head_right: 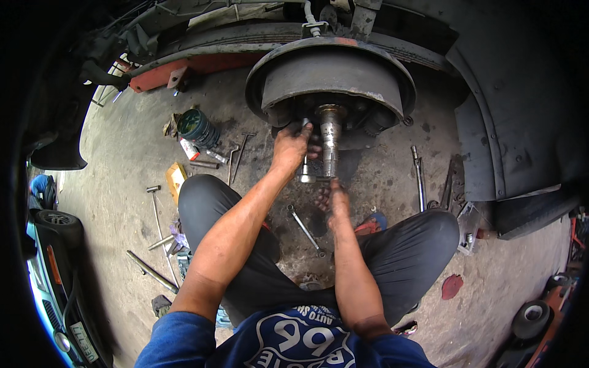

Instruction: The person sits on the floor and uses a socket wrench and hammer to loosen and remove bolts from a vehicle's wheel hub. They repeatedly strike the tool and adjust their grip while working on the brake drum assembly.

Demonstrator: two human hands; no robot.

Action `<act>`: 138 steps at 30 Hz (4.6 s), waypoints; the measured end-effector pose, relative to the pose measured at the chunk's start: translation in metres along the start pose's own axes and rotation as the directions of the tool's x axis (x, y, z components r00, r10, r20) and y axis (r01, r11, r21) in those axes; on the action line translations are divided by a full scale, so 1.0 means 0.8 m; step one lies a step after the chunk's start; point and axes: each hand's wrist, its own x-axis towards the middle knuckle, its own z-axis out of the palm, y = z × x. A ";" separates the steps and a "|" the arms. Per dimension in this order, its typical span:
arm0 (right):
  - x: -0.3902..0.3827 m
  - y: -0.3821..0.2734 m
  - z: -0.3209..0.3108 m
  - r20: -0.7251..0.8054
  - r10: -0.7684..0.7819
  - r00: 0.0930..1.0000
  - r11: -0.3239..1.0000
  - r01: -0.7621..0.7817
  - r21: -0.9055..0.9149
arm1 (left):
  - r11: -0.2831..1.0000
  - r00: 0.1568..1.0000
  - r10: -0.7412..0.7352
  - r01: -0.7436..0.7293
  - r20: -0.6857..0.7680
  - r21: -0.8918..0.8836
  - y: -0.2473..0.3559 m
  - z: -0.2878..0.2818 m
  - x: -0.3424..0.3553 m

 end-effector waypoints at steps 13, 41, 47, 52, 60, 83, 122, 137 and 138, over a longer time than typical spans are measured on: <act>-0.065 0.019 0.061 0.352 -0.824 0.445 0.031 0.655 -0.755 | 0.862 0.955 0.291 -0.234 -0.060 0.449 -0.014 -0.013 0.010; -0.027 0.010 0.104 0.377 -0.148 0.914 0.727 -0.158 0.669 | 0.961 0.991 0.098 -0.119 0.096 0.248 -0.019 -0.036 0.006; -0.050 -0.012 0.094 0.272 -0.483 0.832 0.863 0.400 0.310 | 0.998 0.983 0.057 -0.049 0.177 -0.048 -0.022 -0.041 0.030; -0.054 -0.021 0.085 0.232 -0.776 0.586 0.391 0.736 -0.552 | 0.988 0.995 -0.066 0.076 0.074 -0.136 -0.007 -0.035 0.019; -0.044 -0.010 0.097 0.421 -0.329 0.845 0.853 0.075 0.517 | 0.984 0.984 -0.161 0.166 0.070 -0.070 0.000 -0.029 0.023; -0.042 -0.010 0.086 0.267 -0.710 0.652 0.595 0.758 -0.268 | 0.869 0.903 0.372 -0.420 0.217 0.261 -0.070 -0.054 0.068; 0.026 -0.060 -0.066 0.128 -0.567 0.813 0.412 0.415 -0.811 | 0.609 0.973 -0.030 -0.164 0.229 0.776 -0.002 -0.034 -0.046; -0.041 -0.113 -0.056 0.235 -0.837 0.493 0.122 0.589 -0.799 | 0.636 0.873 0.261 -0.476 0.412 0.607 -0.058 -0.036 -0.027; -0.029 -0.105 -0.058 0.216 -0.845 0.489 0.140 0.593 -0.793 | 0.601 0.835 0.354 -0.548 0.421 0.581 -0.062 -0.035 -0.027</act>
